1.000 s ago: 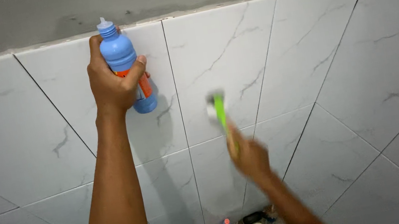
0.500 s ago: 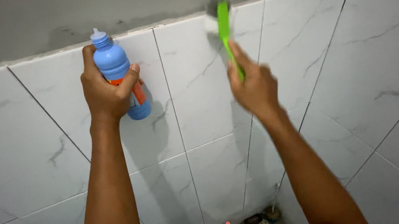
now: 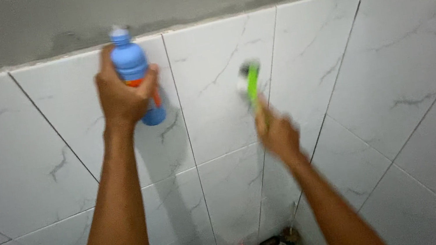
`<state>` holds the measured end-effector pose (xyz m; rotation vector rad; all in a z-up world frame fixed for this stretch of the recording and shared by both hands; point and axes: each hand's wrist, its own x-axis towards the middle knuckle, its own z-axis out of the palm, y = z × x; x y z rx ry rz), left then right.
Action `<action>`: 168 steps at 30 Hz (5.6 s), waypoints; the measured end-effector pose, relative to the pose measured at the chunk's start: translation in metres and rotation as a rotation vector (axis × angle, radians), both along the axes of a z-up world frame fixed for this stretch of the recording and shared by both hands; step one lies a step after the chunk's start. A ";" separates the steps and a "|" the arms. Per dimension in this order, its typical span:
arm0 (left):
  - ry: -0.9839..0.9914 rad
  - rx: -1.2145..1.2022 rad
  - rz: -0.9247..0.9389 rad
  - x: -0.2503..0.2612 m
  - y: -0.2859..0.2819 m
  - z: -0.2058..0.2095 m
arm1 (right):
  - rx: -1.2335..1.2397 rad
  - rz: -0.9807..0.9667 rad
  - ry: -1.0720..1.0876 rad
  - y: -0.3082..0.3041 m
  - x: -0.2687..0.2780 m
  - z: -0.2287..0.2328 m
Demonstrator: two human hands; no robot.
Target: The person scrubs the upper edge of white marble-patterned bathroom tiles with a green brush while holding a blue cleaning solution bottle. The person repeatedly scrubs the grout line and upper tile surface near the ceiling.
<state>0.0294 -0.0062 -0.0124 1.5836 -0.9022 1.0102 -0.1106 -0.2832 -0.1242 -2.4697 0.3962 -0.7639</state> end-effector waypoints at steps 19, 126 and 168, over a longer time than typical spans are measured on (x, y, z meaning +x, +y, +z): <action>0.055 0.146 0.087 0.001 -0.039 -0.006 | 0.264 0.037 0.122 -0.031 -0.012 -0.146; 0.111 0.202 0.127 -0.006 -0.041 -0.004 | -0.254 -0.027 0.137 -0.023 -0.013 -0.032; 0.117 0.168 0.065 -0.013 -0.032 -0.008 | -0.280 0.035 -0.259 0.031 0.022 0.062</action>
